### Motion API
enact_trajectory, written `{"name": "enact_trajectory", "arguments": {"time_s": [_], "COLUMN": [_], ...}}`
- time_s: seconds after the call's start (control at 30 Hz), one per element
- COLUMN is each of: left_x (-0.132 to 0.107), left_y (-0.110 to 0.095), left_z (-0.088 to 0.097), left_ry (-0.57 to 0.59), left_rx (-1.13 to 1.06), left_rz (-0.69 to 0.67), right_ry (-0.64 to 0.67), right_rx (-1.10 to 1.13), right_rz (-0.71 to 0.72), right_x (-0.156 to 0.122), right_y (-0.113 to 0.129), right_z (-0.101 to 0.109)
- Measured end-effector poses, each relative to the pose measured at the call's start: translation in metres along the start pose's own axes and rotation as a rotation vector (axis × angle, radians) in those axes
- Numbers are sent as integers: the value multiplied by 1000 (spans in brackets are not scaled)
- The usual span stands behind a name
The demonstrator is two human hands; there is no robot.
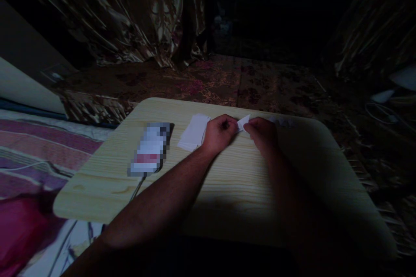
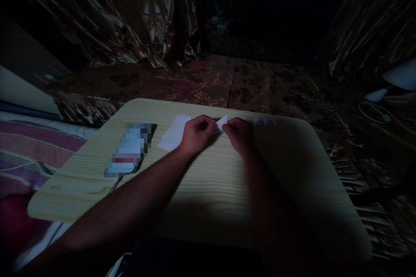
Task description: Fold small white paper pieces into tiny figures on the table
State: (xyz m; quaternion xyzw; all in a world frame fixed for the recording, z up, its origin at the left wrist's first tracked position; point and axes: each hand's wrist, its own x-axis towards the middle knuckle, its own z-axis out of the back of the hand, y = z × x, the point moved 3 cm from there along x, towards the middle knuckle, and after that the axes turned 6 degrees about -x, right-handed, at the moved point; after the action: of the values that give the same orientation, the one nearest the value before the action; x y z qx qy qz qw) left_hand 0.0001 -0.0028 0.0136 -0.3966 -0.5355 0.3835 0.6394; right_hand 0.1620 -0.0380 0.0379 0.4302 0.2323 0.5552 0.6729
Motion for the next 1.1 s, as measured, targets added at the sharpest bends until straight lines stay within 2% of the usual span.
{"name": "enact_trajectory", "arguments": {"time_s": [0.17,0.5,1.1], "left_x": [0,-1,-1], "left_y": [0,-1,5], "left_z": [-1,-2,-2], "left_ry": [-3,-6,1], "left_rx": [-12,-52,-51], "left_rz": [15,44,20], "right_ry": [17,44,63], "right_rx": [40,76,83], "right_rz": [-31,1,33], "right_x": [0,1,0], "right_y": [-1,-5,-7], "right_z": [-2,-4,-8]}}
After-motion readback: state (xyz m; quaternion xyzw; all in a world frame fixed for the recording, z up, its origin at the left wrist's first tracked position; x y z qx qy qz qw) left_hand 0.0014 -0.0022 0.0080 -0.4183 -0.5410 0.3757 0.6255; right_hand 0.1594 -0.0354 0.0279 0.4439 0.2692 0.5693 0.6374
